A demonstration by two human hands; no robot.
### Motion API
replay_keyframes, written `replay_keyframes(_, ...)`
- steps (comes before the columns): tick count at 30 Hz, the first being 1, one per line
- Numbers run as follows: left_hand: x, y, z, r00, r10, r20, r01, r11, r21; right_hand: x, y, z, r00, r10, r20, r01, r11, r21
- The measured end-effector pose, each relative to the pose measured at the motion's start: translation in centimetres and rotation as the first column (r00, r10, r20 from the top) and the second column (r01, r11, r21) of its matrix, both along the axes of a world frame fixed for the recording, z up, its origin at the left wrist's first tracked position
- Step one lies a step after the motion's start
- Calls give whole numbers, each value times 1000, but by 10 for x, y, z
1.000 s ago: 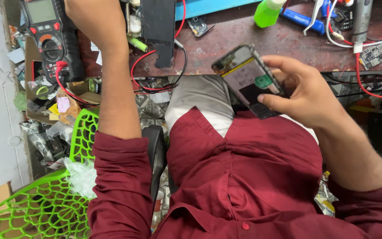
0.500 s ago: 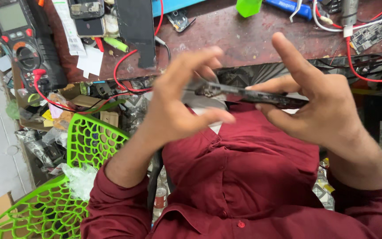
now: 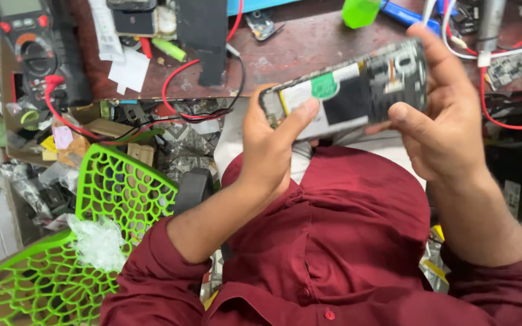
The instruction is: The person repairs a smartphone by using tweezers and a soldering iron to work on internal components, then reassembles the device and tests it by powering it on. The person also sprays liquid onto the screen during the process.
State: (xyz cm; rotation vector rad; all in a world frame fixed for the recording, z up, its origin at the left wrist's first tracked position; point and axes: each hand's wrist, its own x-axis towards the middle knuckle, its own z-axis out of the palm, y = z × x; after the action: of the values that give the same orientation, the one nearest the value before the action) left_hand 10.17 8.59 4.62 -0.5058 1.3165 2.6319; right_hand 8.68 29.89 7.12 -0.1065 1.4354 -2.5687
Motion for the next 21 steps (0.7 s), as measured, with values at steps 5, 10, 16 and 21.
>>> replay_keyframes(5, -21, -17, -21, 996, -93, -16, 94, 993, 67, -13, -3, -28, 998, -33, 62, 22, 985, 173)
replay_keyframes(10, -42, -34, -31, 982, -184, -34, 187, 976, 115, -21, 2, -45, 998, -12, -63, 27, 969, 247)
replay_keyframes(16, -61, -44, -46, 950, -312, -17, 293, 871, 393, -45, 12, -83, 993, -42, 109, 51, 995, -85)
replay_keyframes(21, -55, -42, -46, 888, -447, -110, 449, 786, 426, -57, 16, -101, 975, 34, 222, 18, 972, -232)
